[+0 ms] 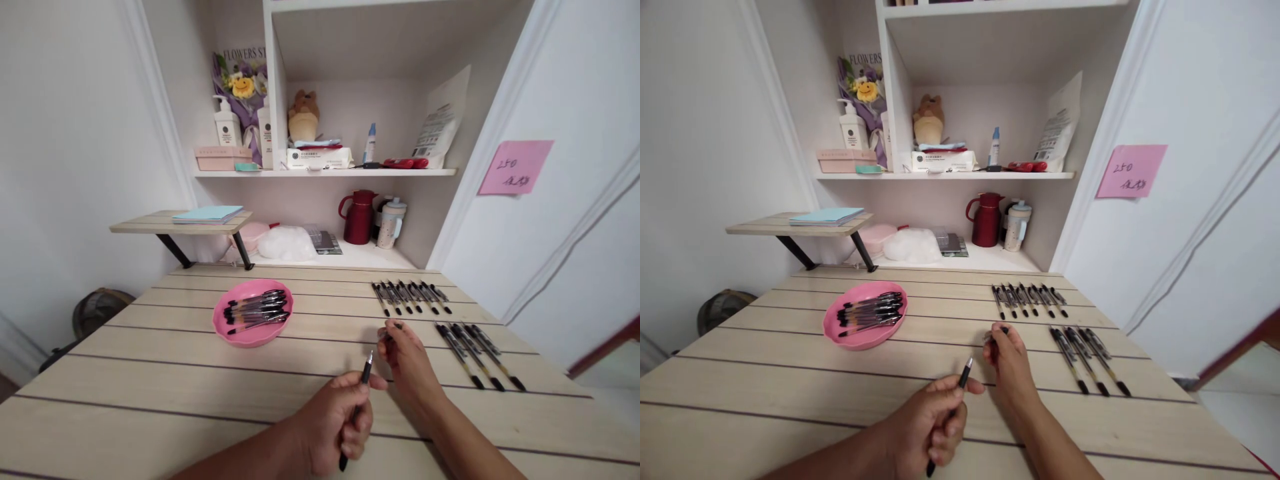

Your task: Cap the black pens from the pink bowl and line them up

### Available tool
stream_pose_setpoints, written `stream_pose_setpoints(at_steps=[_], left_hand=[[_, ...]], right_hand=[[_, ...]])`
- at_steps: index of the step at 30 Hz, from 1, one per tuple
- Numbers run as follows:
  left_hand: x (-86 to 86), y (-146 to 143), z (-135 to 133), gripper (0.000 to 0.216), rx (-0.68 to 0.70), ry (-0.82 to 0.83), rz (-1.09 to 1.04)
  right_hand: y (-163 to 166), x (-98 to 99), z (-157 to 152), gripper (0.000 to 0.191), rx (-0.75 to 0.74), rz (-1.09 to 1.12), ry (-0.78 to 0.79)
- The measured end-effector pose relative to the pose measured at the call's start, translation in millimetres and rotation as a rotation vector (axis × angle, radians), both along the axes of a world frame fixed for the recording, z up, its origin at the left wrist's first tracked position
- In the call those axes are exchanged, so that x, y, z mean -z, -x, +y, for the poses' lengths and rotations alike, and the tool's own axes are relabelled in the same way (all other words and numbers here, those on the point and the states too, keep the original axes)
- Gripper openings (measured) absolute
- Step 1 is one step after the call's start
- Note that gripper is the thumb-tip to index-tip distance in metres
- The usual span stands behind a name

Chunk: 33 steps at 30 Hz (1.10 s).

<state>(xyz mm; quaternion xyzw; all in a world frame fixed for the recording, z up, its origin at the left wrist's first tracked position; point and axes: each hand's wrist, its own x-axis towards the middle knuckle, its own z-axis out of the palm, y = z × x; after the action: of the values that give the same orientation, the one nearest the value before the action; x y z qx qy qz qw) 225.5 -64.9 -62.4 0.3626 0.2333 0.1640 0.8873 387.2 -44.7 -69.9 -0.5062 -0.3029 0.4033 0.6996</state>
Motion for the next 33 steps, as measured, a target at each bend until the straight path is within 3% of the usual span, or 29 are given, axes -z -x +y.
stream_pose_setpoints(at_steps=[5,8,11,14,20,26,33], left_hand=[[2.5,-1,4,0.034,-0.076,0.022,0.003],[4.6,-1,8,0.035,-0.105,0.023,-0.003],[5.6,-1,10,0.036,-0.109,0.024,-0.02],[6.2,-2,9,0.036,-0.123,0.014,-0.025],[15.4,-5,12,0.039,-0.079,-0.016,-0.057],[21.6,-7,18,0.046,-0.079,-0.125,-0.094],[17.1,-5,18,0.048,-0.075,-0.171,-0.063]], right_hand=[[8,-2.8,-4,0.042,-0.142,0.008,0.048],[6,1.9,1,0.05,-0.152,-0.138,0.037],[-9,9.7,19,0.053,-0.115,-0.42,0.099],[-35,8.0,46,0.04,-0.014,-0.862,0.287],[-77,-18.6,108,0.013,0.081,-1.177,0.448],[-66,-16.3,144,0.02,0.089,-1.345,0.59],[-53,-21.2,148,0.026,0.078,-1.351,0.621]])
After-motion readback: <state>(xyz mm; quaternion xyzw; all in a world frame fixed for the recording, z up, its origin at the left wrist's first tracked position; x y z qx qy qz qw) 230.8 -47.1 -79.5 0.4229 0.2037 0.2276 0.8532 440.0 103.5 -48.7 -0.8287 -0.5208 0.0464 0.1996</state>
